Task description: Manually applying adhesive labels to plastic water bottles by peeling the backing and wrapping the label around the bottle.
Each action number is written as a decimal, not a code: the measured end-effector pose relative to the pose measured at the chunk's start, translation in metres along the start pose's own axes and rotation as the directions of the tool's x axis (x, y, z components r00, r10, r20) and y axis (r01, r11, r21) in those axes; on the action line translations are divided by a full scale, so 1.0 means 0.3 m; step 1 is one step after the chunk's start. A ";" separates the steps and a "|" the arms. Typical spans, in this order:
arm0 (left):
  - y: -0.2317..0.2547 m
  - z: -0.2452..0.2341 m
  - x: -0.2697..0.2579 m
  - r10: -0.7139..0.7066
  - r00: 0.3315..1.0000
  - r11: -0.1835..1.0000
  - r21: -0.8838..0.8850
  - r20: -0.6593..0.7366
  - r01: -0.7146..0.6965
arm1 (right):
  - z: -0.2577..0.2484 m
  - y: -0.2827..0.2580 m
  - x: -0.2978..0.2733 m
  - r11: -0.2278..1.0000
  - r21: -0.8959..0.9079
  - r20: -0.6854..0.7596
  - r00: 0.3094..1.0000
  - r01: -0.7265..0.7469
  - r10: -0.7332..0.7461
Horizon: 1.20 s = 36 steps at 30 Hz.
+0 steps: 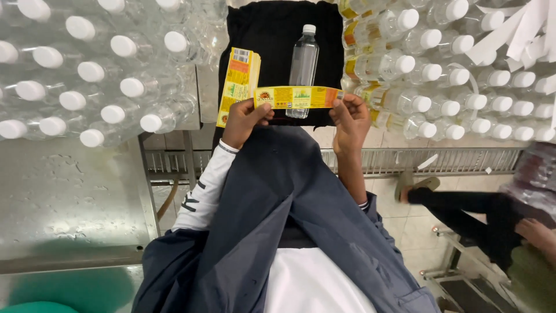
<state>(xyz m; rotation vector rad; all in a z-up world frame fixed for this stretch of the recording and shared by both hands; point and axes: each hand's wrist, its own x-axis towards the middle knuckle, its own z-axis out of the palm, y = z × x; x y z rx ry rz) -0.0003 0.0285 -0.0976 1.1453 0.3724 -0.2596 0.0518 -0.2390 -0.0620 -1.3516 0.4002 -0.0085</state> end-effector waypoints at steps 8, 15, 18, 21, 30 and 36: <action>0.020 0.052 0.001 0.121 0.973 0.882 0.470 -0.194 -0.016 | 0.015 0.065 -0.029 0.969 0.115 -0.120 0.965 -0.221 0.234; -0.043 0.093 0.028 0.006 0.982 0.985 0.168 -0.190 0.026 | -0.029 0.164 0.002 0.929 0.217 -0.108 0.938 -0.300 0.329; -0.116 0.088 0.046 -0.071 0.982 0.997 -0.027 -0.174 0.067 | -0.048 0.192 0.025 0.918 0.251 -0.061 0.941 -0.307 0.332; -0.119 0.093 0.039 -0.107 0.985 0.990 -0.107 -0.138 0.093 | -0.053 0.205 0.022 0.909 0.270 -0.032 0.941 -0.316 0.337; -0.127 0.079 0.049 -0.132 0.986 0.976 -0.189 -0.106 0.111 | -0.058 0.239 0.020 0.891 0.306 0.053 0.940 -0.336 0.336; -0.128 0.078 0.046 -0.136 0.987 0.969 -0.221 -0.090 0.113 | -0.061 0.255 0.017 0.886 0.315 0.070 0.939 -0.341 0.336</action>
